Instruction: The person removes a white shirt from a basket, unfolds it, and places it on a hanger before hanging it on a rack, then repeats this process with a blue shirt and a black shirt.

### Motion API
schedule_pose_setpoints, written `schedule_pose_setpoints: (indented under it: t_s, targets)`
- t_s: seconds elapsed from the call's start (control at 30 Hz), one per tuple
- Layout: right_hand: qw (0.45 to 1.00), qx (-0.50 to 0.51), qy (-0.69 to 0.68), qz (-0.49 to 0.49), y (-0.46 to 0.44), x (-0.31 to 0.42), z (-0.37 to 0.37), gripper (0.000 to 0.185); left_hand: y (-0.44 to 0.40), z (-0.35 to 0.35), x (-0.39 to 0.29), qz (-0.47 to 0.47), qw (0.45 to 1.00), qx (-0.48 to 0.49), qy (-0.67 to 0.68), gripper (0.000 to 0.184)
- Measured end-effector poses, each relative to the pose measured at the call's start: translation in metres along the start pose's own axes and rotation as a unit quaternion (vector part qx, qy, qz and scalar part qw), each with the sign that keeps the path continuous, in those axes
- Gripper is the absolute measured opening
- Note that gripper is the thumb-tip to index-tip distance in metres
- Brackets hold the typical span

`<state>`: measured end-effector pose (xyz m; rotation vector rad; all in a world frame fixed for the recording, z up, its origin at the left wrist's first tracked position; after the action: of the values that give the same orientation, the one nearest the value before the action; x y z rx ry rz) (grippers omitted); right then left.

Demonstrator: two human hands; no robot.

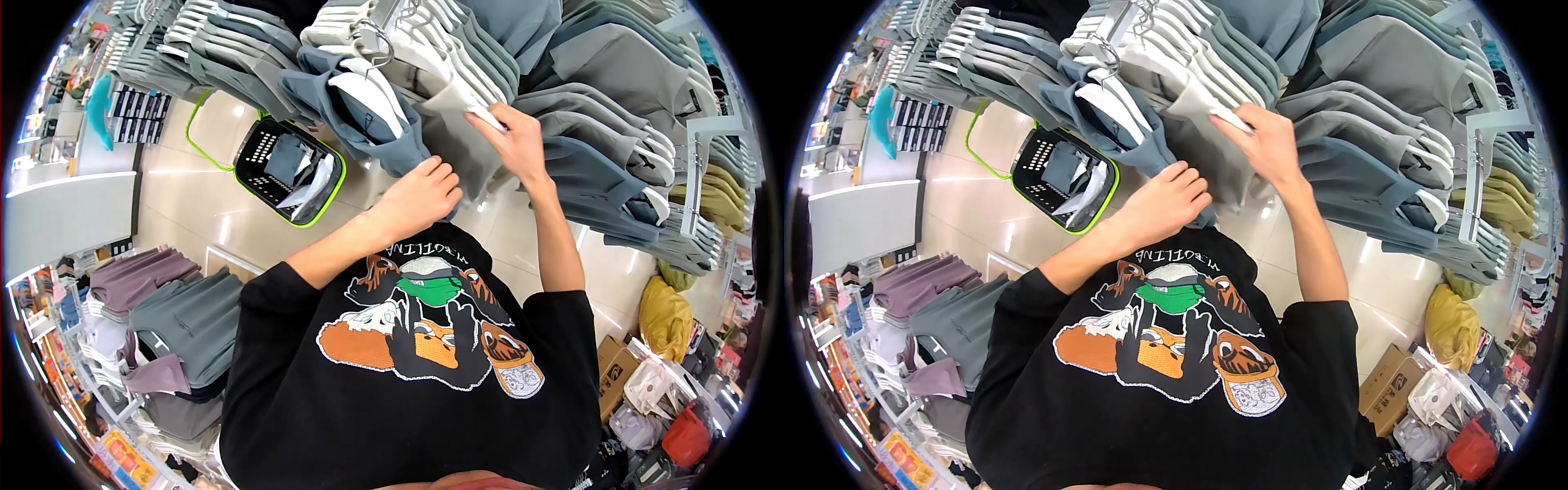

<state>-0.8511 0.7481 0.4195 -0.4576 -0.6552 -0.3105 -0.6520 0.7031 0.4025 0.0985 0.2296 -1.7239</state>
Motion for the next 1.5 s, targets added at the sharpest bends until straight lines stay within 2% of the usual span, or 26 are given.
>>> schedule_pose_setpoints:
  t_s: [0.07,0.1,0.13,0.2,0.23,0.27,0.33,0.37,0.47,0.53,0.6,0.7,0.77,0.9,1.0,1.03,1.13,1.27,1.5]
  targets:
    - [0.999,-0.021,-0.022,0.030,-0.009,0.001,-0.019,0.030,-0.006,-0.001,0.000,-0.006,0.998,-0.061,-0.019,0.019]
    - [1.000,-0.012,-0.005,0.016,-0.013,-0.001,-0.028,0.031,-0.009,-0.004,0.001,0.007,0.999,-0.033,-0.010,0.027]
    - [1.000,-0.001,0.013,0.003,-0.015,-0.003,-0.036,0.032,-0.008,-0.005,0.002,0.007,0.999,-0.033,-0.010,0.027]
    - [1.000,0.008,0.027,-0.010,-0.016,-0.005,-0.044,0.032,-0.007,0.001,0.004,-0.008,0.995,-0.097,0.038,0.040]
    - [1.000,-0.014,0.019,-0.018,-0.014,-0.007,-0.045,0.030,-0.003,0.004,0.006,-0.015,0.991,-0.094,0.094,0.044]
    - [0.999,-0.036,0.010,-0.024,-0.014,-0.010,-0.046,0.029,0.002,0.008,0.007,-0.013,0.991,-0.094,0.094,0.044]
    - [0.998,-0.043,-0.003,-0.048,-0.006,-0.016,-0.045,0.025,0.017,0.023,0.012,-0.020,0.948,-0.180,0.260,0.035]
    - [0.996,-0.059,-0.030,-0.054,-0.001,-0.019,-0.043,0.026,0.027,0.032,0.020,-0.001,0.938,-0.211,0.274,0.030]
    - [0.992,-0.081,-0.058,-0.074,0.018,-0.017,-0.039,0.026,0.059,0.034,0.066,0.126,0.880,-0.368,0.272,0.030]
    - [0.990,-0.089,-0.057,-0.091,0.028,-0.021,-0.043,0.026,0.072,0.045,0.097,0.221,0.851,-0.441,0.181,0.028]
    - [0.987,-0.080,-0.037,-0.138,0.037,-0.028,-0.048,0.028,0.078,0.051,0.125,0.264,0.863,-0.425,0.068,0.037]
    - [0.985,-0.068,-0.020,-0.156,0.034,-0.025,-0.048,0.029,0.076,0.045,0.149,0.262,0.895,-0.360,-0.032,0.049]
    - [0.985,-0.062,-0.013,-0.161,0.032,-0.026,-0.048,0.028,0.076,0.035,0.159,0.244,0.899,-0.363,0.004,0.049]
    - [0.978,-0.190,-0.003,-0.090,0.038,0.008,-0.041,0.024,0.084,0.036,0.178,0.223,0.905,-0.358,0.048,0.050]
    - [0.981,-0.187,0.032,-0.028,0.050,0.032,-0.045,0.036,0.089,0.035,0.199,0.197,0.905,-0.371,0.069,0.055]
    - [0.983,-0.171,0.057,-0.029,0.052,0.036,-0.050,0.045,0.089,0.031,0.208,0.192,0.908,-0.360,0.092,0.057]
    - [0.973,-0.152,0.159,-0.069,0.058,0.039,-0.076,0.050,0.089,0.018,0.219,0.177,0.916,-0.338,0.121,0.062]
    - [0.956,-0.208,0.196,-0.068,0.046,0.034,-0.088,0.045,0.083,0.018,0.229,0.182,0.919,-0.333,0.107,0.066]
    - [0.932,-0.246,0.255,-0.078,0.022,0.018,-0.082,0.037,0.058,0.012,0.251,0.169,0.925,-0.338,0.042,0.065]
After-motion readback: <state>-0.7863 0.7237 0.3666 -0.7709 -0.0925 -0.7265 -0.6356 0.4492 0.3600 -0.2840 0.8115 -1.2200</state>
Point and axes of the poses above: each hand's wrist, its own y-axis away from the middle knuckle, its own z-axis out of the back of the hand, x = y × z, the point moved 3 cm from there along -y, towards the middle knuckle, and after that the axes turned 6 degrees about y, right-handed, at the moved point
